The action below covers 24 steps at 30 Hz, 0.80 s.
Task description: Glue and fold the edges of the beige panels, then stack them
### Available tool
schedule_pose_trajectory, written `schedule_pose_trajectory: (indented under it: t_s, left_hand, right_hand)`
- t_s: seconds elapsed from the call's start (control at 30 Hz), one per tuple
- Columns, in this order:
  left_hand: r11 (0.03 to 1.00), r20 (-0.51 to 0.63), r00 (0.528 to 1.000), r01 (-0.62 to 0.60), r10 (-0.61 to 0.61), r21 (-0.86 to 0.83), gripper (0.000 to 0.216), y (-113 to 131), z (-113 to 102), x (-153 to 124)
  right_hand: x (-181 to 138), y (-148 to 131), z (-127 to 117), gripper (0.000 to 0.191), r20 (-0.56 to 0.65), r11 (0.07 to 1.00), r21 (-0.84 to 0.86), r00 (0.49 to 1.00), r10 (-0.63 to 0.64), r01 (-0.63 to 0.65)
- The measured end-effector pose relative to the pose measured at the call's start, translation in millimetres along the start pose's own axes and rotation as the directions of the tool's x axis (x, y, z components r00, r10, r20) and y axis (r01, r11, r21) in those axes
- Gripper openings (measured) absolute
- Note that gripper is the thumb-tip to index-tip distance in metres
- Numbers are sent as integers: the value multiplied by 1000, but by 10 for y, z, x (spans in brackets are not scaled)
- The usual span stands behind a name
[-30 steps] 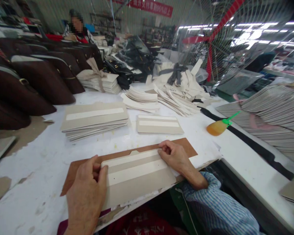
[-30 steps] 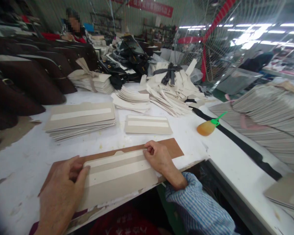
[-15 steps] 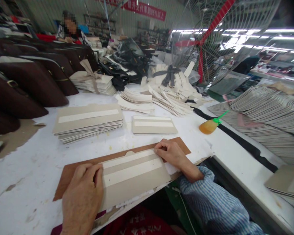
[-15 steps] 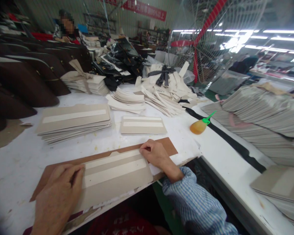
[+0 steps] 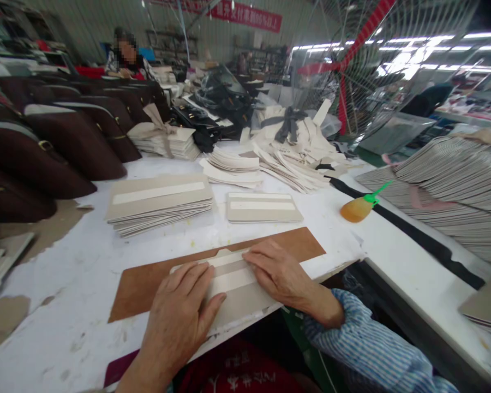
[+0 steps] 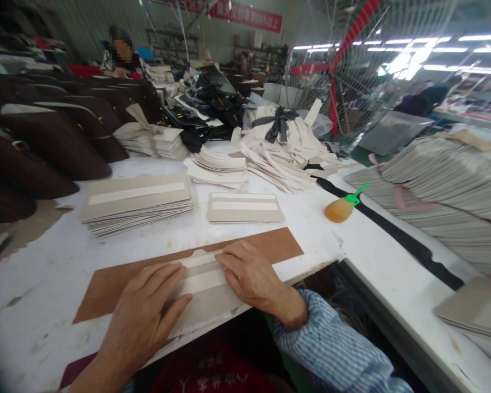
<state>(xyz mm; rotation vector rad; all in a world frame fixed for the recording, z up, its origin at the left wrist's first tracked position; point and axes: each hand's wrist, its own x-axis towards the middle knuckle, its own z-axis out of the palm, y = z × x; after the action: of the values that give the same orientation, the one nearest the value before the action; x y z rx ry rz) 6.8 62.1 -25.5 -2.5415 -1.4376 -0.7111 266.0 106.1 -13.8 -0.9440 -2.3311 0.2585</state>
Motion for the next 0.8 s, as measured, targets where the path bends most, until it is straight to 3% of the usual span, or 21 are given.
schedule_pose_trajectory:
  t_s: [0.13,0.27,0.6,0.7,0.8]
  left_hand:
    - [998,35,999,23,-25,56,38,31,19,-23]
    - [995,28,999,31,-34,92,37,64,9,-7]
    - [976,-109,992,89,-69,198,26,67,-66,15]
    - [976,-132,986,124,-101,177,23,31,-87,5]
    - [969,-179,960,231,-213,90,29,-31,-129,-50]
  right_hand:
    - [105,-41,92,24,128,990,-132,991,-34,51]
    - [125,-69,142,20,146,966,-256,989,3,35]
    - [25,-34,21,16,101,900,-430,987,123,-68]
    - [-82,89,-63,20,36,888,-438,985,169,-137]
    - [-234,223,-146,27,-74,892,-389,973,218,-229]
